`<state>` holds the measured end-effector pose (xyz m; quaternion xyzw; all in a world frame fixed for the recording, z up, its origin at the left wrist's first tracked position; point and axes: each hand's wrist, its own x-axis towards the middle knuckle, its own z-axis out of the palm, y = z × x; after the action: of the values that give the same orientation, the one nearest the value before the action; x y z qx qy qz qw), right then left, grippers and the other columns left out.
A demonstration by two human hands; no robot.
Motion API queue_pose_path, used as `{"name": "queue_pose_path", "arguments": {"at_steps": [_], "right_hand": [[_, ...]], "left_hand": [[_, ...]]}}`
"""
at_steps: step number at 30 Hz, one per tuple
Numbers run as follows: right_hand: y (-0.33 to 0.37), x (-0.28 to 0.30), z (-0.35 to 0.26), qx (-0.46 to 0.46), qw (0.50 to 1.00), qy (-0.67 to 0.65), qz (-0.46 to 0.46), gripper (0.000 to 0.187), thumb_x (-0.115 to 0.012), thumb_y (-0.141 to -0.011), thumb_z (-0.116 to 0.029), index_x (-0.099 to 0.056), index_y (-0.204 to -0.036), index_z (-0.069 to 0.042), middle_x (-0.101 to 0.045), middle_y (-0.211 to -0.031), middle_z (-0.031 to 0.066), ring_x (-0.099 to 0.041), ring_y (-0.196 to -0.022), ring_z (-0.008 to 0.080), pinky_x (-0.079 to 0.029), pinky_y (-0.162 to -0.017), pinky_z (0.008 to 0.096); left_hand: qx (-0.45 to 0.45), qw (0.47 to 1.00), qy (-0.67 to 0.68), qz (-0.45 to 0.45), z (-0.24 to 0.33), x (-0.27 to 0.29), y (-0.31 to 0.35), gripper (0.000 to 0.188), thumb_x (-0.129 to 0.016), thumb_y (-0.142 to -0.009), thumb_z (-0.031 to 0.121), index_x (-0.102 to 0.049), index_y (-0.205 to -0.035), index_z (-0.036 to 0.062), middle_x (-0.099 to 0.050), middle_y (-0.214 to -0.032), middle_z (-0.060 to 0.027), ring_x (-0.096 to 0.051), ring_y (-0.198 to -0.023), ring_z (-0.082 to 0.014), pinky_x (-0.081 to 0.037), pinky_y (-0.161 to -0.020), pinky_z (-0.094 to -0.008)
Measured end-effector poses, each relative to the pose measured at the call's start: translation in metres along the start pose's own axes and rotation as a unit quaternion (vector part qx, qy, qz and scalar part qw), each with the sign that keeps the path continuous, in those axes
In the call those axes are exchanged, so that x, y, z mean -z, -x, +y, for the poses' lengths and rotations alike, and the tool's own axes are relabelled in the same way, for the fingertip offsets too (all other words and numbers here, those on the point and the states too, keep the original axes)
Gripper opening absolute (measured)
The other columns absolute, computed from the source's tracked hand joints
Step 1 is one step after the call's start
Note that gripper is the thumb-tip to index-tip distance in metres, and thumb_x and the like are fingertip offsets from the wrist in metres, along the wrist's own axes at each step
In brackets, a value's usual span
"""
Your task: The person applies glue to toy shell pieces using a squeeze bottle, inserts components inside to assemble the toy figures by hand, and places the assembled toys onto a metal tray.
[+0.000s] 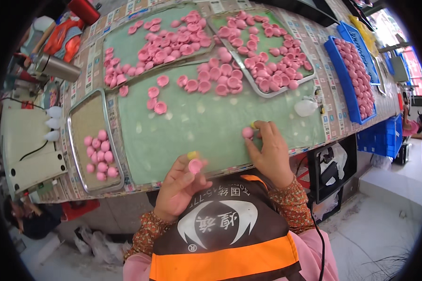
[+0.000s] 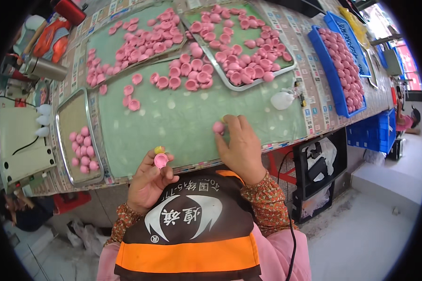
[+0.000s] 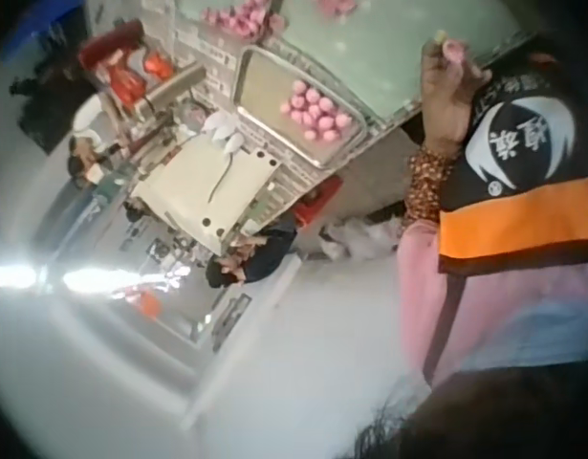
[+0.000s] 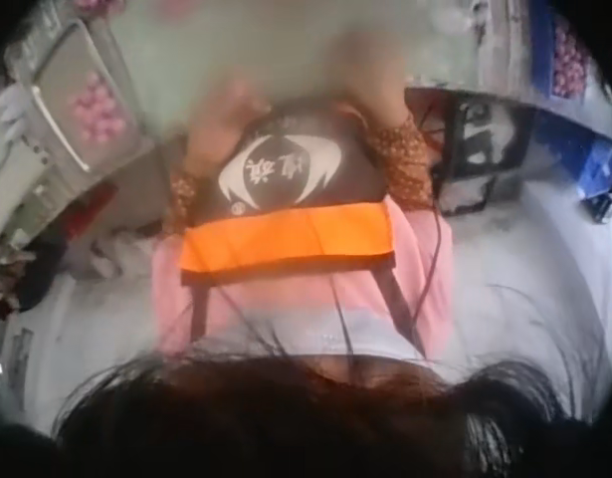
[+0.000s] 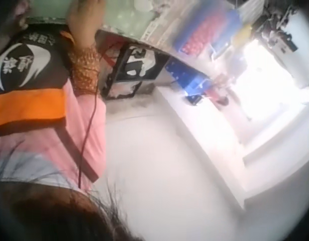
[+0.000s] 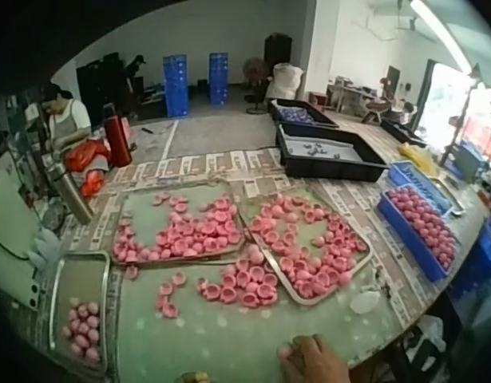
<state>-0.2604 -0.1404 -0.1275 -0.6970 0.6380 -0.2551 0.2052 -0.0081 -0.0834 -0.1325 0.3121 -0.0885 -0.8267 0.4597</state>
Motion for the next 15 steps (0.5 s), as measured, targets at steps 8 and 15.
{"name": "queue_pose_path", "arguments": {"at_steps": [8,15], "right_hand": [[0.001,-0.012,-0.01,0.013,0.996,0.078,0.043,0.025,-0.067,-0.078,-0.007,-0.054,-0.099,-0.003,-0.054,-0.086,0.0125,-0.058,-0.072,0.0295,-0.047,-0.064,0.0389],[0.001,-0.019,-0.016,0.01,0.999,-0.005,0.045,0.025,-0.067,-0.077,-0.003,-0.054,-0.098,-0.002,-0.053,-0.085,0.0094,-0.058,-0.07,0.022,-0.046,-0.061,0.0345]], "left_hand": [[0.02,1.0,0.0,0.011,-0.003,-0.006,0.0,0.046,-0.062,-0.091,0.009,-0.044,-0.133,0.0081,-0.055,-0.127,-0.0135,-0.063,-0.093,-0.0178,-0.057,-0.089,-0.0391],[0.02,1.0,0.012,0.006,-0.007,-0.004,-0.005,0.043,-0.063,-0.092,0.01,-0.045,-0.131,0.0088,-0.056,-0.127,-0.0132,-0.063,-0.092,-0.0166,-0.057,-0.089,-0.039]]}}
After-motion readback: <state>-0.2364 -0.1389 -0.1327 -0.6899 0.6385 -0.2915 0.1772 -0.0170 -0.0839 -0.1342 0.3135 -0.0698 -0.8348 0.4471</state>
